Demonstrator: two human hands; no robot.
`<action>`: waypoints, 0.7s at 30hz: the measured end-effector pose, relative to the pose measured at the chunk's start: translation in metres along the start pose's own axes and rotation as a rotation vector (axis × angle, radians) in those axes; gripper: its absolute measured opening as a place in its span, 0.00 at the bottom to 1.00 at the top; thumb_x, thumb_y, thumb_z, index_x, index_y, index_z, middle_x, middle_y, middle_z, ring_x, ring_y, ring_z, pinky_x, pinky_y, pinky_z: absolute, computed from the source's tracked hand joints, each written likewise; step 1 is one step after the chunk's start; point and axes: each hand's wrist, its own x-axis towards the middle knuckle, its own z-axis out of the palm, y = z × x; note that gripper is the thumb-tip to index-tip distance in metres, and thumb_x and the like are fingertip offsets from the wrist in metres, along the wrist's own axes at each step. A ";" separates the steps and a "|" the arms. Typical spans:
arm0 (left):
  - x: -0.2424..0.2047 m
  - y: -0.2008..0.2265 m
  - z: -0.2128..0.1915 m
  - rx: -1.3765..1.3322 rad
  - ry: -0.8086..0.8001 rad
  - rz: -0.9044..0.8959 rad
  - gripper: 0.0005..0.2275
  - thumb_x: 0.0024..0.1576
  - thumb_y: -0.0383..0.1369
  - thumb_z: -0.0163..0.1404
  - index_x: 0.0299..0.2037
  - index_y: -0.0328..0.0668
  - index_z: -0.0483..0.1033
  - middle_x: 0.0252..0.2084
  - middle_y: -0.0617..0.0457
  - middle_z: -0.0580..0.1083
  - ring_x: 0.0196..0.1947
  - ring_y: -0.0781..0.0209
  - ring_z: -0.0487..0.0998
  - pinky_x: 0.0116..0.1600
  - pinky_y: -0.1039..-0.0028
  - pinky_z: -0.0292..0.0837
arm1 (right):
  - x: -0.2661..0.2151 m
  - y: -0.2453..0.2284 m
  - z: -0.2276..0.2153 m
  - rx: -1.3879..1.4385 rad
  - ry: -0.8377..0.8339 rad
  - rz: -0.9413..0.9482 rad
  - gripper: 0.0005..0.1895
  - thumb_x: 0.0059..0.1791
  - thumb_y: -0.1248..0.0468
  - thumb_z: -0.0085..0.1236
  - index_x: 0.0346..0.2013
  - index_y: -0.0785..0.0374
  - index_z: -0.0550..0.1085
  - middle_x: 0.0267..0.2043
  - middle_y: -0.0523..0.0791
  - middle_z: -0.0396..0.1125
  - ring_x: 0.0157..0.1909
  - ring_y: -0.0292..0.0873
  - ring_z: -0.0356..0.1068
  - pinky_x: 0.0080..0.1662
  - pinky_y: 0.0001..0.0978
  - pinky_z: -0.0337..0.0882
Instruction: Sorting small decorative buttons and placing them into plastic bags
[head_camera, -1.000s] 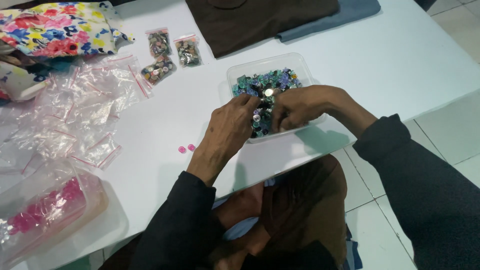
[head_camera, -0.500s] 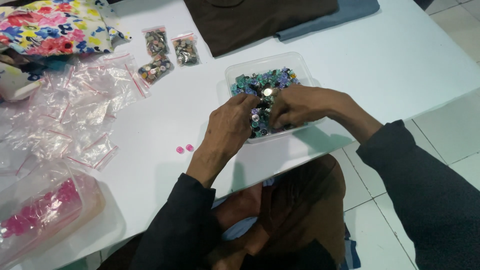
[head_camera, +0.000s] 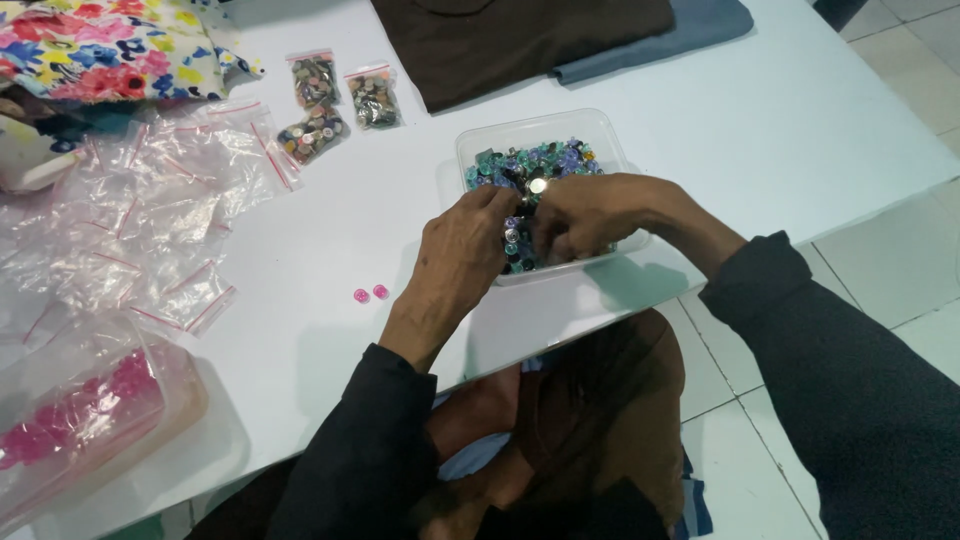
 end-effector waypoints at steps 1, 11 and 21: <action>-0.002 0.003 -0.003 -0.002 0.002 -0.002 0.11 0.62 0.22 0.44 0.52 0.44 0.74 0.49 0.48 0.75 0.48 0.49 0.80 0.37 0.63 0.78 | -0.009 -0.005 -0.005 -0.003 -0.002 0.000 0.16 0.41 0.57 0.61 0.42 0.52 0.85 0.37 0.50 0.79 0.44 0.56 0.78 0.47 0.47 0.76; 0.003 0.010 0.009 -0.007 0.342 0.157 0.10 0.54 0.37 0.63 0.42 0.48 0.79 0.33 0.55 0.81 0.40 0.57 0.83 0.64 0.54 0.54 | -0.012 0.015 -0.002 0.719 0.409 -0.300 0.06 0.47 0.69 0.63 0.38 0.68 0.82 0.27 0.50 0.76 0.26 0.40 0.72 0.32 0.28 0.72; 0.002 0.007 0.011 -0.135 0.268 0.072 0.06 0.55 0.28 0.59 0.41 0.47 0.80 0.28 0.56 0.81 0.31 0.59 0.84 0.64 0.59 0.57 | -0.011 0.021 0.009 0.863 0.344 -0.275 0.12 0.50 0.71 0.57 0.47 0.71 0.80 0.33 0.52 0.77 0.28 0.41 0.76 0.31 0.28 0.75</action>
